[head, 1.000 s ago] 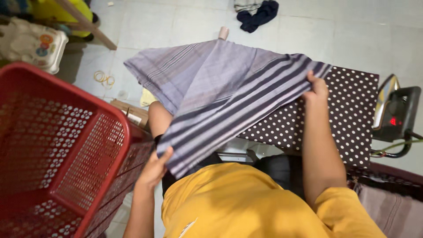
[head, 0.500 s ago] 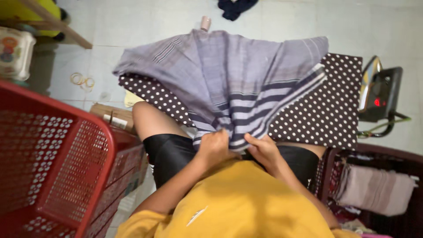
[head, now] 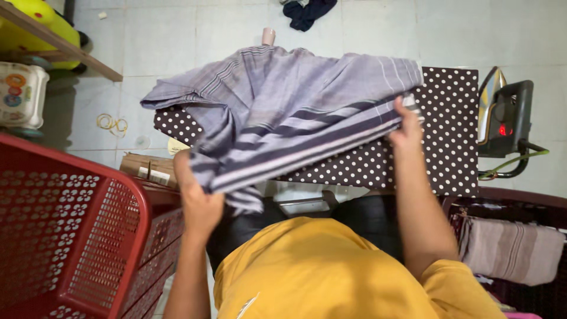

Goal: The person sits on the floor and irons a striped and polka-dotted cloth laid across their lap. They repeatedly smooth the fabric with their hands and use a steam iron to press different sections of the cloth, occasionally folding it to access new areas.

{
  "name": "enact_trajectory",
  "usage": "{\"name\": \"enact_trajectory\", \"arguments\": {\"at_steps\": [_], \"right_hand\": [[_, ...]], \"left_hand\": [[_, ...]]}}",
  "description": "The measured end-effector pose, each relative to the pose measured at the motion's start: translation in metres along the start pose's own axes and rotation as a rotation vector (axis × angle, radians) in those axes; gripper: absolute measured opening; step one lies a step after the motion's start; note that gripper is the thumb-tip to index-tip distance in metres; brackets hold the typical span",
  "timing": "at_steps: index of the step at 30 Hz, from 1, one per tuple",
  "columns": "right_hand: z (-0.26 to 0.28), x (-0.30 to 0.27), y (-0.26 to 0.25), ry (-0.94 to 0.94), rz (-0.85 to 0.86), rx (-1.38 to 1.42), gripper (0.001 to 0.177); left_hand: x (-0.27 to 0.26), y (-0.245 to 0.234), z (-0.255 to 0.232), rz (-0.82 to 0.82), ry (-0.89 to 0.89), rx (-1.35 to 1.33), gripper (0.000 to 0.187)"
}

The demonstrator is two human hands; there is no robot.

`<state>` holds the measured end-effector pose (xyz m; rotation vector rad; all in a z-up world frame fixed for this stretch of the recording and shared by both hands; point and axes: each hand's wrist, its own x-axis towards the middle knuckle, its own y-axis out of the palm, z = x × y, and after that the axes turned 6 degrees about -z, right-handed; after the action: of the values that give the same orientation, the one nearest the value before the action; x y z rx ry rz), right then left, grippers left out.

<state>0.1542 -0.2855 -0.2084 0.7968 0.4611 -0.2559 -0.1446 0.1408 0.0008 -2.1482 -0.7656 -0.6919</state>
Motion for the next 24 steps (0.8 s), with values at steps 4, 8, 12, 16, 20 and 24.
{"name": "enact_trajectory", "arguments": {"at_steps": [4,8,12,16,20,24], "right_hand": [[0.076,-0.02,-0.003,-0.212,-0.008,0.092,0.037],[0.117,-0.112,-0.053,-0.572,-0.329,-0.569,0.027],[0.099,-0.148,-0.108,-0.65,-0.627,-1.451,0.043],[0.089,-0.113,-0.132,-0.694,-0.539,-1.404,0.043],[0.069,-0.067,-0.123,-0.886,-0.329,-2.38,0.101],[0.053,-0.093,-0.105,-0.648,-0.361,-1.897,0.057]], "left_hand": [[0.011,0.013,0.029,0.133,-0.092,0.189,0.03],[-0.009,0.023,0.05,0.654,-0.273,0.306,0.028],[-0.031,0.028,0.056,0.89,-0.335,0.411,0.05],[-0.042,0.028,0.06,0.893,-0.337,0.417,0.05],[-0.04,0.033,0.063,0.859,-0.292,0.433,0.051],[-0.041,0.029,0.06,0.889,-0.411,0.445,0.048]]}}
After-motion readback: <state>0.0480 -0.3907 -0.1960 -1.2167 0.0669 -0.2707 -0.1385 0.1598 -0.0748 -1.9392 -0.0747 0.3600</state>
